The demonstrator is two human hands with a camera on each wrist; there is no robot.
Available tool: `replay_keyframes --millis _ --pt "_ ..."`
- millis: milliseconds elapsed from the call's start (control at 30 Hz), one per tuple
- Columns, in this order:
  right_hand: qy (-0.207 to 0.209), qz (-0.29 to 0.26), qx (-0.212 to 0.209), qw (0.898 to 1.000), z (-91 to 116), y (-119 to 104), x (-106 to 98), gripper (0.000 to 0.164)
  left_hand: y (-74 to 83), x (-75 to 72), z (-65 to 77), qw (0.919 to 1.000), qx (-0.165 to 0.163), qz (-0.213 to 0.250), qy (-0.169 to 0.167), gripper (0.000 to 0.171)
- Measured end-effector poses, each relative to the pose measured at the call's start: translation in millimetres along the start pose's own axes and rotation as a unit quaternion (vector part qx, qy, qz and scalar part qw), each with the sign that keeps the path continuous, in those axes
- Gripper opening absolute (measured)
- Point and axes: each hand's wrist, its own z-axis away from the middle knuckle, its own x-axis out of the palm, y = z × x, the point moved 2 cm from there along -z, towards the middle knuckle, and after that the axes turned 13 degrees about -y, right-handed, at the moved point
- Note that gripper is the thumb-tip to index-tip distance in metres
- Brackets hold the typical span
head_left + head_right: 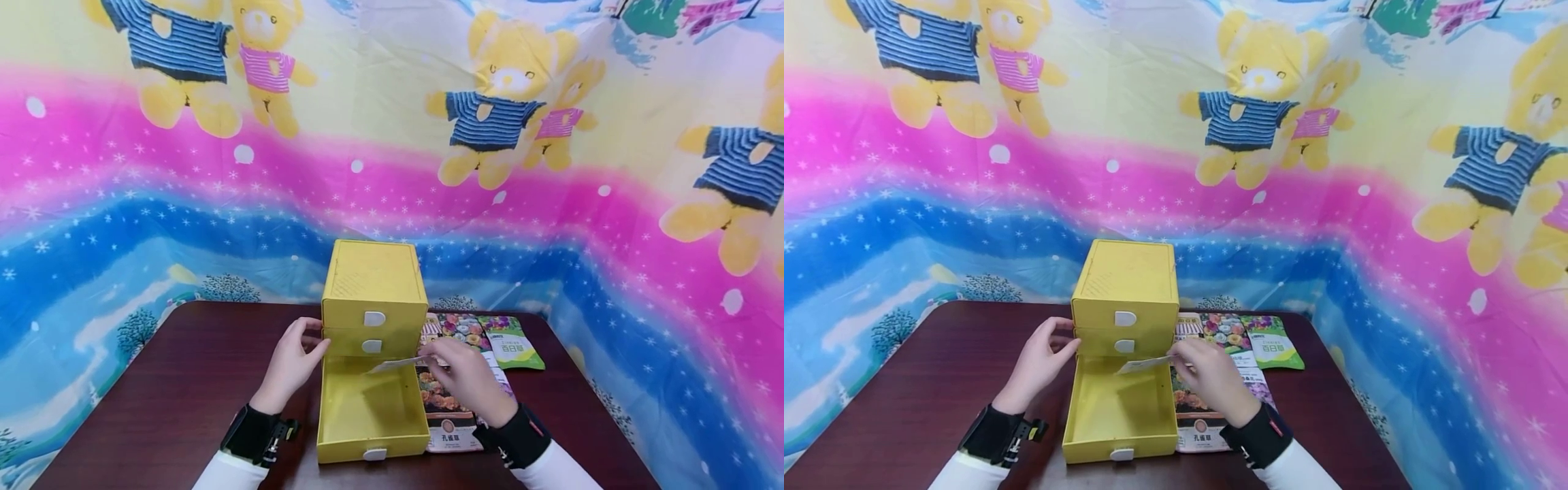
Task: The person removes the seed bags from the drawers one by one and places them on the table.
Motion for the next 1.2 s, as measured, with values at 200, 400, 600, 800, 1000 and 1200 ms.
replay_keyframes --millis 200,400,600,800,1000,1200 --pt "0.054 0.040 0.036 0.997 19.0 17.3 -29.8 0.032 -0.6 -0.1 0.0 1.0000 -0.002 -0.003 0.000 0.034" --pt "0.103 0.067 0.073 0.990 42.3 39.0 -53.4 0.030 -0.2 -0.1 0.2 1.0000 0.000 -0.003 0.003 0.035" --pt "0.143 0.046 0.092 0.984 85.3 92.3 -49.2 0.023 0.8 -0.6 1.0 1.0000 0.002 -0.004 0.004 0.034" --pt "0.134 0.004 0.144 0.981 143.8 161.1 -34.4 0.021 0.9 1.1 1.0 1.0000 -0.001 -0.004 0.002 0.035" --pt "0.075 0.013 0.239 0.968 153.2 126.5 -65.9 0.015 0.0 2.1 1.0 1.0000 -0.003 -0.005 0.000 0.036" --pt "0.027 0.055 0.327 0.943 159.4 110.0 -82.8 0.022 0.0 1.6 1.4 1.0000 0.000 -0.005 0.001 0.036"
